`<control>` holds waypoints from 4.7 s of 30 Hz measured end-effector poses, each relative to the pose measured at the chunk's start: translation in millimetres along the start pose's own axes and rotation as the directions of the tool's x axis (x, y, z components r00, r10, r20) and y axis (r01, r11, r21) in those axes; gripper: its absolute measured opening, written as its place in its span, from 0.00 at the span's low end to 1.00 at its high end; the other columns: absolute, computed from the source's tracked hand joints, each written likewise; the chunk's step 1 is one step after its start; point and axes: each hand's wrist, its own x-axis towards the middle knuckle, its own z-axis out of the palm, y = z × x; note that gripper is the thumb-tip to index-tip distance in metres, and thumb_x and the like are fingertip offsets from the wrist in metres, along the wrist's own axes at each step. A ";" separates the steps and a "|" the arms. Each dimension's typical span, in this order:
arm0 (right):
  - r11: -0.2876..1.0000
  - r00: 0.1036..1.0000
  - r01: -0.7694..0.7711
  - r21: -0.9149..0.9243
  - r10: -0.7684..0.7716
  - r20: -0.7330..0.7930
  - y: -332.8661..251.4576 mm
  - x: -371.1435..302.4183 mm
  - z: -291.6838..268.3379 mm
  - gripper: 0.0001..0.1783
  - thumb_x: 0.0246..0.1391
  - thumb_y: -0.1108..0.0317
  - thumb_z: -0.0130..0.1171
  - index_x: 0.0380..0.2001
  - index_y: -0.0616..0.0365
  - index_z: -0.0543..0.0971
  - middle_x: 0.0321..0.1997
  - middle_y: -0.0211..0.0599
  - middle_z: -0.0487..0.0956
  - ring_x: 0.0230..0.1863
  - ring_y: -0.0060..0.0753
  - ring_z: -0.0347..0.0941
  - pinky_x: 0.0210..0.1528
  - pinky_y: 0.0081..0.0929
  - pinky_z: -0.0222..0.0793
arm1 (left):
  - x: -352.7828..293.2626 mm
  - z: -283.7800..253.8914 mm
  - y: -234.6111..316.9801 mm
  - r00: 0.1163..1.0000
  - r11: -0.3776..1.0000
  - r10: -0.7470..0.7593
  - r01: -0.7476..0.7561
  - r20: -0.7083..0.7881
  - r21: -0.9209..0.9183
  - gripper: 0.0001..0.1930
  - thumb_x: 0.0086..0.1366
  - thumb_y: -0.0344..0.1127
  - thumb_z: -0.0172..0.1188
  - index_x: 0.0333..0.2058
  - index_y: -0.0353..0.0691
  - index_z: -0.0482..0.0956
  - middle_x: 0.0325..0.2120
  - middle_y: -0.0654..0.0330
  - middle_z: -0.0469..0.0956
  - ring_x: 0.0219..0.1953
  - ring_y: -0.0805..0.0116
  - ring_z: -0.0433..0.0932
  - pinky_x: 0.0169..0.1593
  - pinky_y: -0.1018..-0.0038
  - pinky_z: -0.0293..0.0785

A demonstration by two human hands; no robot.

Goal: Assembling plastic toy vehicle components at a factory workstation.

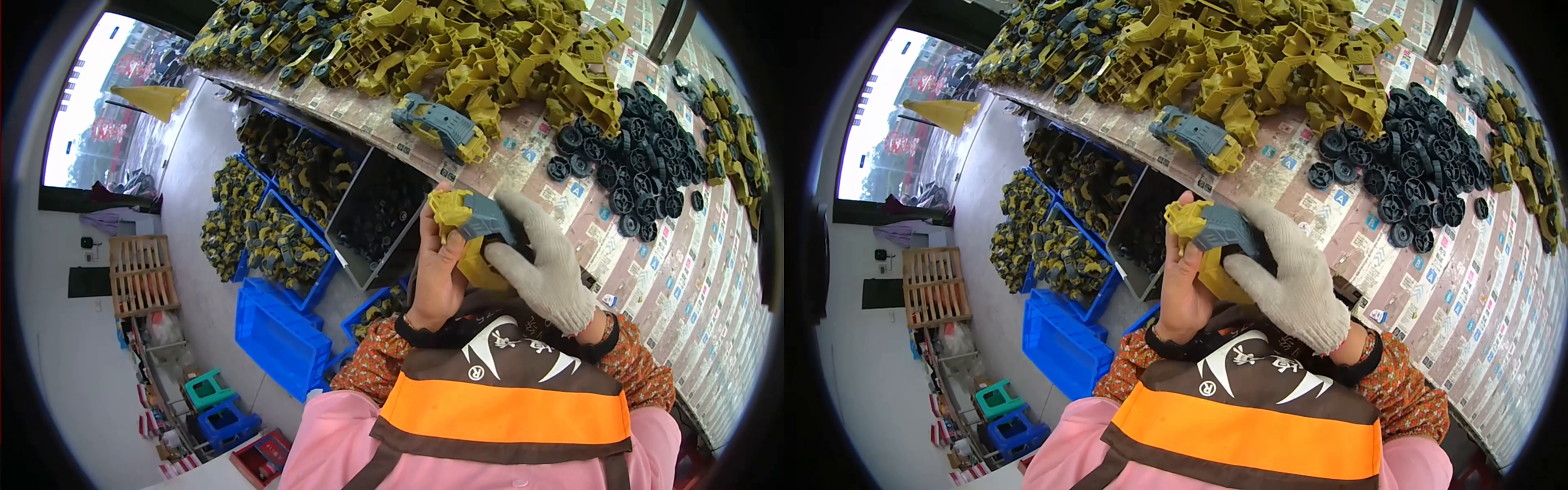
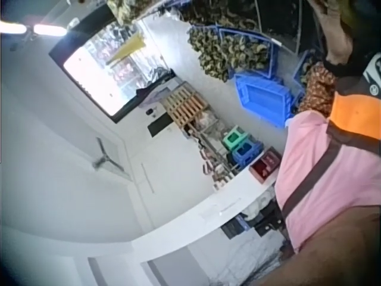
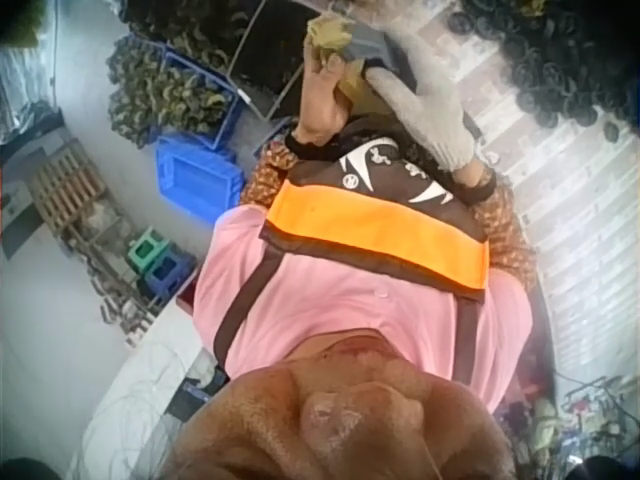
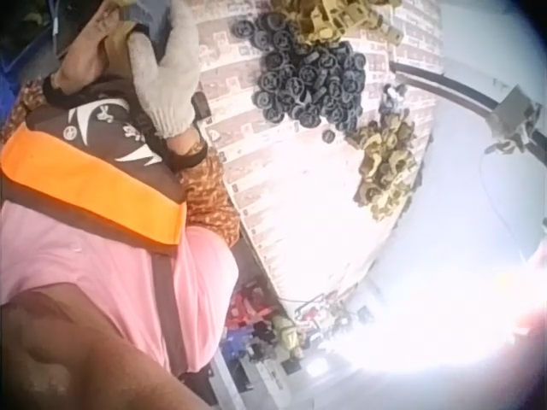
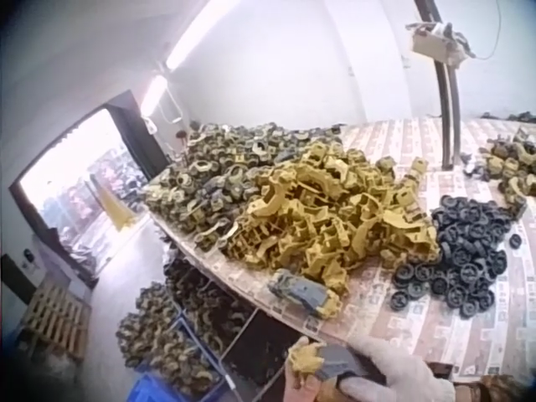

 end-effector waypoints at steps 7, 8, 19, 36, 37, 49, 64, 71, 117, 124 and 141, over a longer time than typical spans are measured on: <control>0.970 0.998 -0.062 0.237 0.053 0.044 8.4 -4.7 5.5 0.35 0.57 0.66 0.72 0.66 0.63 0.73 0.59 0.48 0.80 0.62 0.41 0.78 0.66 0.35 0.71 | -6.3 -7.8 -3.1 0.999 0.998 0.050 -0.050 -0.005 -0.023 0.37 0.76 0.34 0.62 0.77 0.46 0.53 0.68 0.59 0.68 0.68 0.63 0.70 0.72 0.63 0.66; 0.970 0.998 -0.063 0.235 0.054 0.044 7.8 -5.7 4.9 0.35 0.57 0.66 0.72 0.66 0.63 0.73 0.59 0.48 0.80 0.62 0.41 0.78 0.66 0.35 0.71 | -6.0 -8.4 -2.5 0.996 0.996 0.085 -0.085 0.010 -0.004 0.37 0.75 0.34 0.62 0.77 0.45 0.54 0.67 0.59 0.69 0.68 0.63 0.71 0.72 0.62 0.67; 0.868 0.981 -0.184 0.461 0.135 0.137 -0.8 -19.4 3.3 0.32 0.60 0.71 0.71 0.66 0.62 0.73 0.55 0.40 0.80 0.55 0.30 0.78 0.61 0.30 0.74 | -6.8 -26.1 11.6 0.994 0.995 0.079 -0.075 0.078 -0.059 0.36 0.76 0.40 0.61 0.77 0.45 0.56 0.65 0.58 0.73 0.65 0.61 0.75 0.71 0.60 0.69; 0.980 0.917 -0.162 0.116 0.106 0.385 -11.1 -8.1 6.1 0.43 0.61 0.56 0.71 0.72 0.59 0.64 0.58 0.52 0.81 0.55 0.44 0.83 0.57 0.36 0.78 | 0.9 -44.3 15.9 0.990 0.913 -0.144 0.133 0.001 -0.385 0.35 0.80 0.50 0.51 0.79 0.60 0.50 0.58 0.56 0.80 0.55 0.56 0.80 0.65 0.55 0.75; 0.968 0.889 -0.204 0.148 0.120 0.442 -8.5 -7.5 9.0 0.47 0.61 0.52 0.70 0.75 0.59 0.60 0.61 0.61 0.78 0.58 0.52 0.81 0.61 0.38 0.76 | 1.3 -44.1 10.5 0.989 0.913 -0.147 0.137 0.004 -0.385 0.35 0.80 0.50 0.51 0.79 0.60 0.50 0.58 0.56 0.80 0.55 0.56 0.80 0.65 0.55 0.75; 0.597 0.784 -0.589 0.545 0.259 0.564 20.0 2.0 5.8 0.43 0.54 0.74 0.72 0.72 0.63 0.65 0.67 0.41 0.74 0.68 0.33 0.70 0.72 0.35 0.65 | 0.0 -27.4 10.4 0.998 0.936 0.018 -0.036 0.053 0.349 0.41 0.78 0.66 0.47 0.78 0.47 0.51 0.73 0.52 0.64 0.67 0.58 0.72 0.68 0.62 0.70; 0.915 0.922 -0.279 0.291 0.171 0.347 40.9 -3.2 14.1 0.43 0.50 0.76 0.72 0.70 0.60 0.67 0.65 0.40 0.73 0.68 0.36 0.70 0.72 0.35 0.66 | -16.1 -1.6 24.9 0.997 0.918 -0.026 -0.005 0.072 0.396 0.37 0.71 0.32 0.68 0.70 0.37 0.55 0.65 0.54 0.68 0.66 0.66 0.70 0.70 0.66 0.65; 0.942 0.926 -0.242 0.232 0.153 0.346 40.1 -3.9 14.2 0.43 0.50 0.76 0.72 0.70 0.59 0.67 0.64 0.41 0.74 0.67 0.37 0.71 0.70 0.35 0.67 | -17.3 3.2 23.1 0.997 0.924 0.025 -0.051 0.073 0.380 0.33 0.72 0.31 0.67 0.69 0.34 0.59 0.60 0.58 0.71 0.61 0.71 0.72 0.67 0.71 0.67; 0.652 0.798 -0.600 0.463 0.450 0.401 20.3 4.1 10.8 0.35 0.59 0.64 0.70 0.64 0.70 0.70 0.47 0.40 0.82 0.44 0.27 0.80 0.45 0.25 0.78 | -11.2 -36.4 0.8 0.925 0.942 -0.328 0.335 -0.192 0.005 0.27 0.77 0.36 0.59 0.69 0.38 0.63 0.55 0.60 0.75 0.56 0.69 0.78 0.58 0.67 0.82; 0.791 0.861 -0.497 0.357 0.400 0.313 27.4 0.0 5.8 0.30 0.64 0.65 0.65 0.65 0.69 0.71 0.49 0.40 0.82 0.46 0.26 0.80 0.49 0.25 0.77 | -15.9 -41.2 10.7 0.912 0.952 -0.299 0.305 -0.282 -0.024 0.20 0.78 0.42 0.58 0.62 0.41 0.71 0.50 0.65 0.79 0.47 0.72 0.81 0.50 0.70 0.81; 0.812 0.886 0.411 -0.414 -0.248 0.392 -20.9 -18.1 21.4 0.33 0.46 0.71 0.70 0.58 0.64 0.73 0.53 0.51 0.78 0.46 0.54 0.79 0.46 0.45 0.76 | -2.9 -16.5 -5.8 0.813 0.997 0.070 -0.041 -0.578 0.064 0.21 0.77 0.53 0.58 0.58 0.46 0.72 0.43 0.67 0.78 0.37 0.76 0.77 0.38 0.75 0.78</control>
